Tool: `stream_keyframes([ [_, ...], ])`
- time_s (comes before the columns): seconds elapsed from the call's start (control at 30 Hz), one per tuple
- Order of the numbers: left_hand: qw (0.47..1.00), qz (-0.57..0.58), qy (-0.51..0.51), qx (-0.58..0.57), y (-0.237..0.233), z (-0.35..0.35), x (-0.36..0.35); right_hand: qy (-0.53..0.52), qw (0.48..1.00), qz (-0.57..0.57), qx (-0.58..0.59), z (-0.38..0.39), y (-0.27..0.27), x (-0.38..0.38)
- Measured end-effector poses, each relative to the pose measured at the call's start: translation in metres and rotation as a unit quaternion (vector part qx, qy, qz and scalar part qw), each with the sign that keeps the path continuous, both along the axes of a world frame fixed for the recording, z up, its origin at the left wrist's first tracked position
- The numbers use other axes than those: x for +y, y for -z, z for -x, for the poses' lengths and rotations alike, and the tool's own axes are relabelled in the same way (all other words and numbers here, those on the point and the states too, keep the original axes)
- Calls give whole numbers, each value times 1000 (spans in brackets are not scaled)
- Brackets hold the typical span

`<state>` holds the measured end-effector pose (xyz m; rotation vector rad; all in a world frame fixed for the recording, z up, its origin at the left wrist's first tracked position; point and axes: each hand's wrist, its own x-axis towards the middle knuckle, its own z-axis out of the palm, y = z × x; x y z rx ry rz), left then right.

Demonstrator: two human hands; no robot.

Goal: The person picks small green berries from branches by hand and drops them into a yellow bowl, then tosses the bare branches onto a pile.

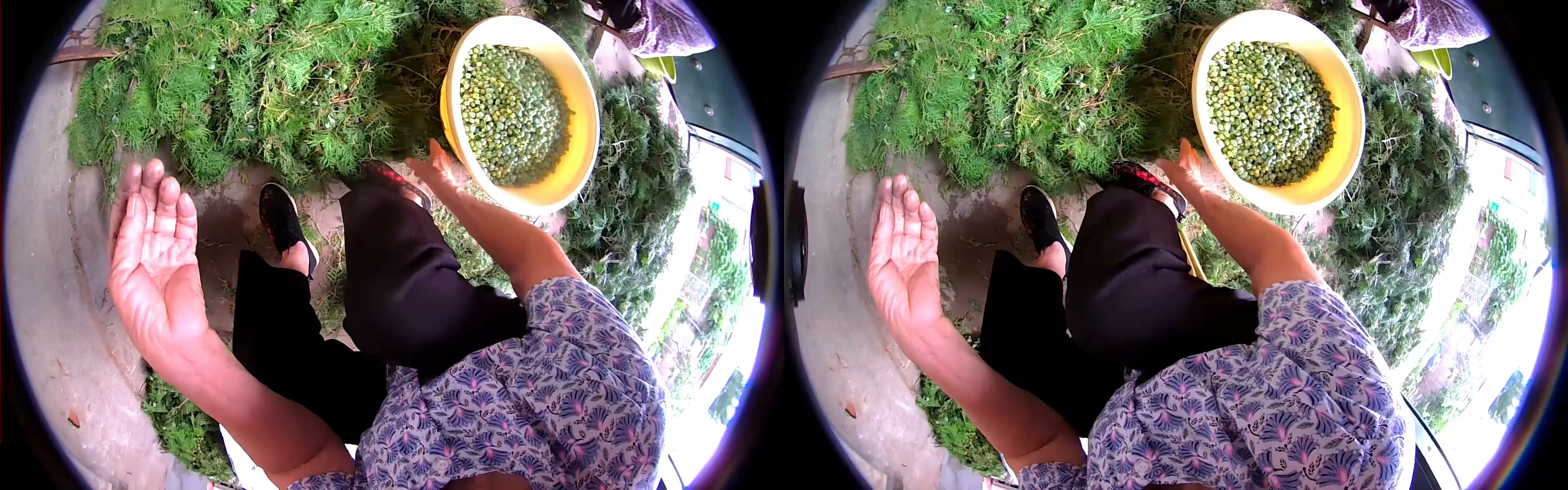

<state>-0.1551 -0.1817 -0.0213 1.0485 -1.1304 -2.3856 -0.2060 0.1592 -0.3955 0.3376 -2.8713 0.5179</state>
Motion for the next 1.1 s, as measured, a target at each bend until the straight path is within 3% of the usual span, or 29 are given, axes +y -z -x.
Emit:
stream_keyframes([
  [0.03,1000,-1,9,2,1,0,-1,132,959,138,-211,18,-28,-18],
  [0.07,1000,-2,16,5,1,1,-1,252,838,264,-405,34,-52,-34],
  [0.1,1000,16,17,3,2,2,-1,297,802,284,-433,47,-51,-40],
  [0.13,1000,18,16,2,3,3,-1,295,802,286,-434,59,-37,-42],
  [0.2,999,0,35,23,3,3,0,266,749,329,-510,69,-32,-46],
  [0.23,999,3,37,22,3,3,0,330,739,370,-456,72,-28,-51],
  [0.27,999,3,36,20,4,2,0,330,738,369,-458,78,-46,-59],
  [0.33,999,-14,31,22,3,2,-1,195,748,441,-456,94,-88,-72],
  [0.47,999,-15,39,20,3,1,-2,-31,649,636,-416,113,-184,-95],
  [0.5,999,-23,36,21,3,1,-3,-26,650,635,-416,109,-184,-89],
  [0.57,1000,-14,14,1,0,1,0,-39,744,539,-393,105,-183,-78],
  [0.63,1000,-17,17,12,0,-1,-5,-4,799,443,-406,83,-144,-50],
  [0.67,999,-21,23,17,1,-3,-6,51,795,419,-436,66,-123,-37],
  [0.7,999,-21,22,15,2,-4,-5,102,755,422,-491,51,-102,-25],
  [0.77,999,-18,21,17,1,-5,-3,150,810,292,-487,23,-76,-15],
  [0.8,1000,-18,21,13,1,-4,-1,114,807,316,-485,11,-39,1],
  [0.9,1000,-6,11,-11,0,-1,1,76,831,273,-478,0,-16,-2],
  [0.97,999,-14,32,11,2,-1,0,-53,885,296,-356,-2,3,-13],
  [1.0,999,-12,30,12,3,0,-1,-40,866,284,-410,3,-19,-26],
  [1.07,999,-4,47,15,2,2,3,-63,892,143,-424,6,-30,-45],
  [1.1,999,-6,46,21,1,4,7,-65,892,145,-423,6,-28,-47],
])
